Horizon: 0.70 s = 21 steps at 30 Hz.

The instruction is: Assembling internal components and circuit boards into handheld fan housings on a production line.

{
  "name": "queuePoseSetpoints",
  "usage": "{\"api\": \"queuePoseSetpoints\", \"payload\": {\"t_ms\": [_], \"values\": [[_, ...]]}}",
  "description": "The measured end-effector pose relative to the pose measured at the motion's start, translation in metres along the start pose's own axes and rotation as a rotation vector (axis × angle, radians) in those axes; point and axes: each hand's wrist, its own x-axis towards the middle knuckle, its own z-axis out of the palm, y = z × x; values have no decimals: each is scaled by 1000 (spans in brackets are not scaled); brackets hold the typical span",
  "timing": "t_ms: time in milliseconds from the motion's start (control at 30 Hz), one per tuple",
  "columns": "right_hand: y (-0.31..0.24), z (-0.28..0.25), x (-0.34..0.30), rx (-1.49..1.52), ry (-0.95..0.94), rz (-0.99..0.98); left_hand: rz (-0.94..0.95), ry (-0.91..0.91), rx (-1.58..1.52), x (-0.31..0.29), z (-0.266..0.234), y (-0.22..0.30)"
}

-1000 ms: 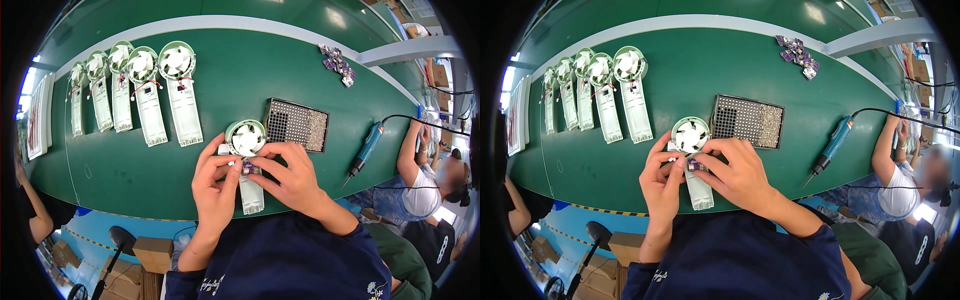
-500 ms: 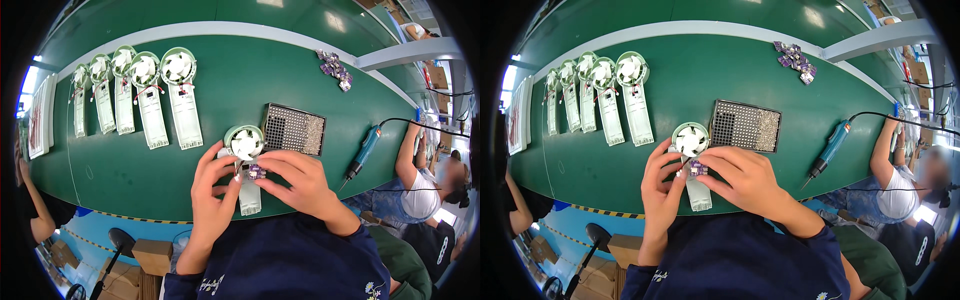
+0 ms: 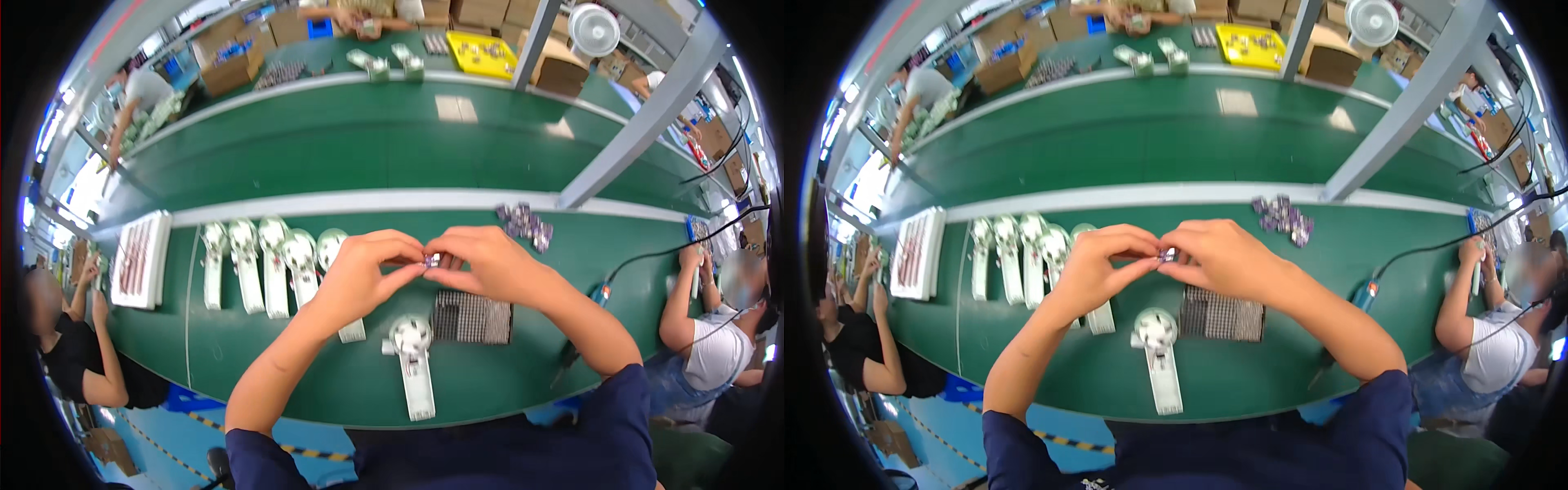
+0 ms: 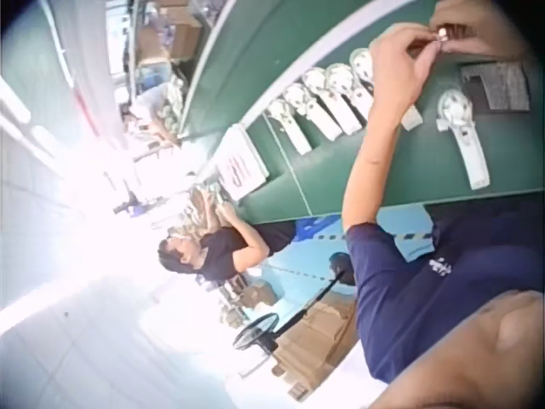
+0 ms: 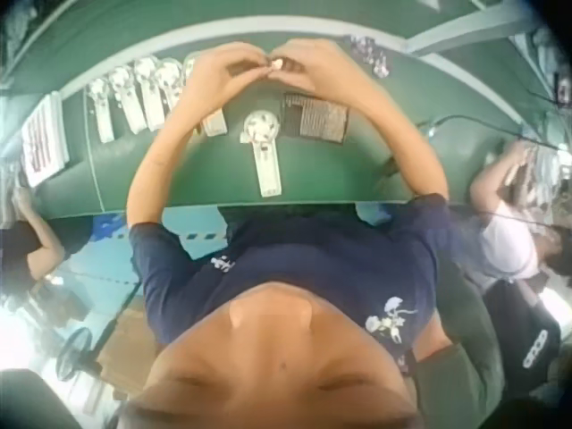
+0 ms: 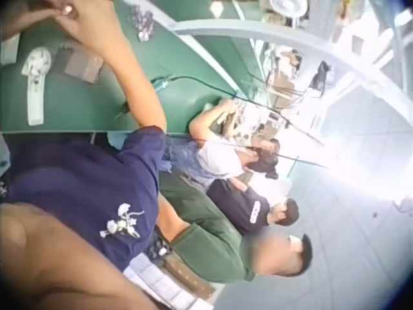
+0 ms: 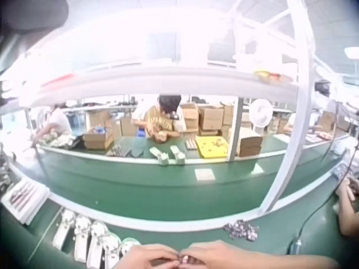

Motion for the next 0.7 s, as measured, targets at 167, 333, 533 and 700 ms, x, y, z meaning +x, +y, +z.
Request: {"api": "queuePoseSetpoints", "payload": {"t_ms": [167, 333, 533, 700], "values": [[74, -29, 75, 190, 54, 237, 84, 114, 25, 102, -37, -43], [155, -40, 152, 170, -3, 296, -45, 13, -193, 198, -77, -119], [206, -33, 200, 114, 47, 512, 50, 297, 96, 235, -130, -201], [231, -24, 184, 256, 184, 526, 40, 212, 754, 224, -122, -194]]}}
